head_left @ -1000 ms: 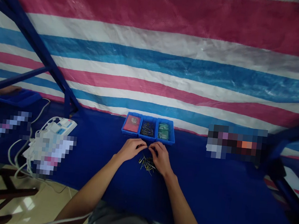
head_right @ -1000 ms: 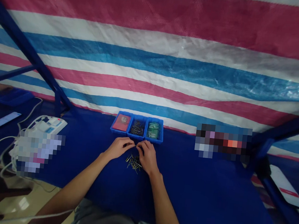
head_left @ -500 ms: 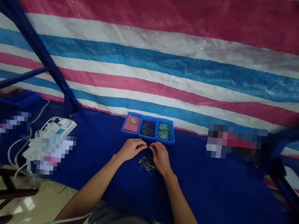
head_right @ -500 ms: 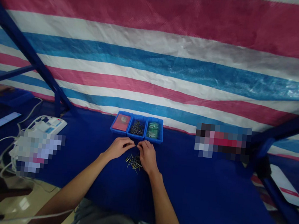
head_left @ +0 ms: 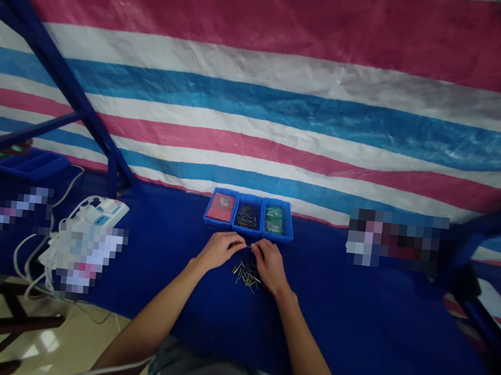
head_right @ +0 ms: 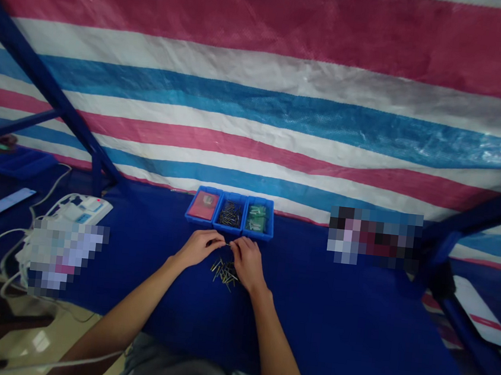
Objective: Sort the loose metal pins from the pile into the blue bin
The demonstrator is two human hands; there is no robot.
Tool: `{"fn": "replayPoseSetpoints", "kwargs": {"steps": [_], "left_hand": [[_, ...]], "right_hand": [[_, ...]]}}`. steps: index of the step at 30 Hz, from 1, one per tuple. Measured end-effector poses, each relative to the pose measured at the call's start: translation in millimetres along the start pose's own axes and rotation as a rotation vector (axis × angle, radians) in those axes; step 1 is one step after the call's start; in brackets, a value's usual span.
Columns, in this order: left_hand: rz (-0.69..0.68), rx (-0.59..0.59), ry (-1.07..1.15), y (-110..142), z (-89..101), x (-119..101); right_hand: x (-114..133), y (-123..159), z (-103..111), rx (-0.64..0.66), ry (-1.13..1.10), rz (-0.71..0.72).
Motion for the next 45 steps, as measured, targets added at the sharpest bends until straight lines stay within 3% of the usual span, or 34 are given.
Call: {"fn": "replayPoseSetpoints", "kwargs": {"steps": [9, 16, 21, 45], "left_hand": [[0.046, -0.022, 0.024, -1.1, 1.1, 1.2], [0.062, 0.026, 0.010, -0.9, -1.7, 1.3], [-0.002, 0.032, 0.001, -0.2, -2.4, 0.6], [-0.009, 0.030, 0.008, 0.8, -1.8, 0.7]], "right_hand": [[4.1, -0.6, 3.7, -0.047, -0.067, 0.026], [4.7, -0.2, 4.6, -0.079, -0.096, 0.027], [5.1, -0.2, 3.8, -0.055, -0.067, 0.031], [8.2, -1.6, 4.9, 0.019, -0.086, 0.037]]}}
Point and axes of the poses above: each hand's wrist, its own y-axis away from the middle knuckle, its own z-axis out of the back of the hand, x = y × z, the point moved 3 cm from there along -y, towards the middle knuckle, and after that the axes turned 15 degrees about z, right-handed, at the moved point
